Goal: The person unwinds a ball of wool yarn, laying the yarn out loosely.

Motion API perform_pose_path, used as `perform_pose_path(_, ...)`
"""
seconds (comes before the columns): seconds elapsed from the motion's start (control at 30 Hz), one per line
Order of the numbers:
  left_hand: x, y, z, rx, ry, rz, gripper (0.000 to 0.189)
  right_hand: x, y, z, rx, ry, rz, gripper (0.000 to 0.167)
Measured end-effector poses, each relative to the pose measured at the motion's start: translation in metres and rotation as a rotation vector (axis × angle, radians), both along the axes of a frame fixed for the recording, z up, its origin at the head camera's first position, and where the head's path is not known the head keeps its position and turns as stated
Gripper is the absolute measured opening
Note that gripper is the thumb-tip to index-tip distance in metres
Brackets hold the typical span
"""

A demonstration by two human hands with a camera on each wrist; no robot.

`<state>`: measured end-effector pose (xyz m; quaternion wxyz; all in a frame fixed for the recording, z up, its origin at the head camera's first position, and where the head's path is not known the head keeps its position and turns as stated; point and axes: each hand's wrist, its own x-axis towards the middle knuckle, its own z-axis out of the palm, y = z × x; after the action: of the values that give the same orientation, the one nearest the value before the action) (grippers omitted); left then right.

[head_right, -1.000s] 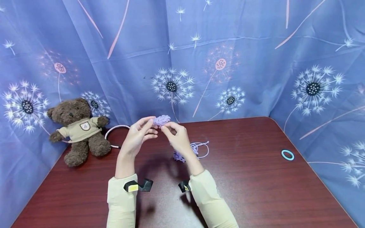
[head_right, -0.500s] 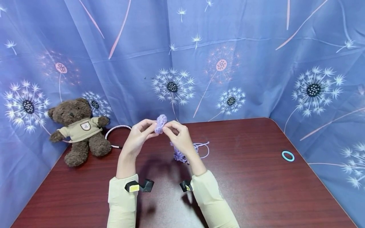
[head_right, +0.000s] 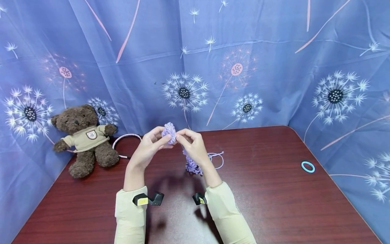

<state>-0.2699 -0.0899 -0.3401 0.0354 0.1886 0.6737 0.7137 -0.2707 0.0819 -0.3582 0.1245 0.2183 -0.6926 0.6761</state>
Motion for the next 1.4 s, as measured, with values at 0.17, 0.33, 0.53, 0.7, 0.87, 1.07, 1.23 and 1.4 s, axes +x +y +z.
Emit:
perform_pose_path(0.17, 0.002, -0.001, 0.002, 0.089, -0.025, 0.017, 0.013, -0.003, 0.003, 0.0, -0.02, 0.003, -0.001, 0.018)
perform_pose_path(0.33, 0.003, -0.003, 0.004, 0.178, -0.071, 0.041, 0.017, -0.006, 0.009, -0.001, -0.073, 0.001, 0.007, 0.02)
perform_pose_path(0.53, 0.002, -0.008, 0.004, 0.22, -0.084, 0.113, 0.017, -0.01, 0.02, 0.001, -0.138, -0.024, -0.029, 0.016)
perform_pose_path(0.7, 0.001, -0.013, 0.005, 0.223, -0.095, 0.156, 0.019, -0.012, 0.032, 0.004, -0.178, -0.04, -0.086, 0.012)
perform_pose_path(0.87, 0.001, -0.018, 0.005, 0.2, -0.094, 0.186, 0.023, -0.017, 0.048, 0.003, -0.221, -0.038, -0.132, 0.017)
perform_pose_path(1.07, -0.001, -0.023, 0.004, 0.168, -0.094, 0.224, 0.033, -0.022, 0.066, 0.001, -0.287, 0.005, -0.209, 0.026)
perform_pose_path(1.23, -0.001, -0.027, 0.002, 0.17, -0.105, 0.253, 0.029, -0.025, 0.082, -0.003, -0.332, 0.025, -0.278, 0.029)
perform_pose_path(1.4, -0.001, -0.029, 0.002, 0.219, -0.097, 0.289, 0.012, -0.027, 0.098, -0.004, -0.459, 0.01, -0.319, 0.028)
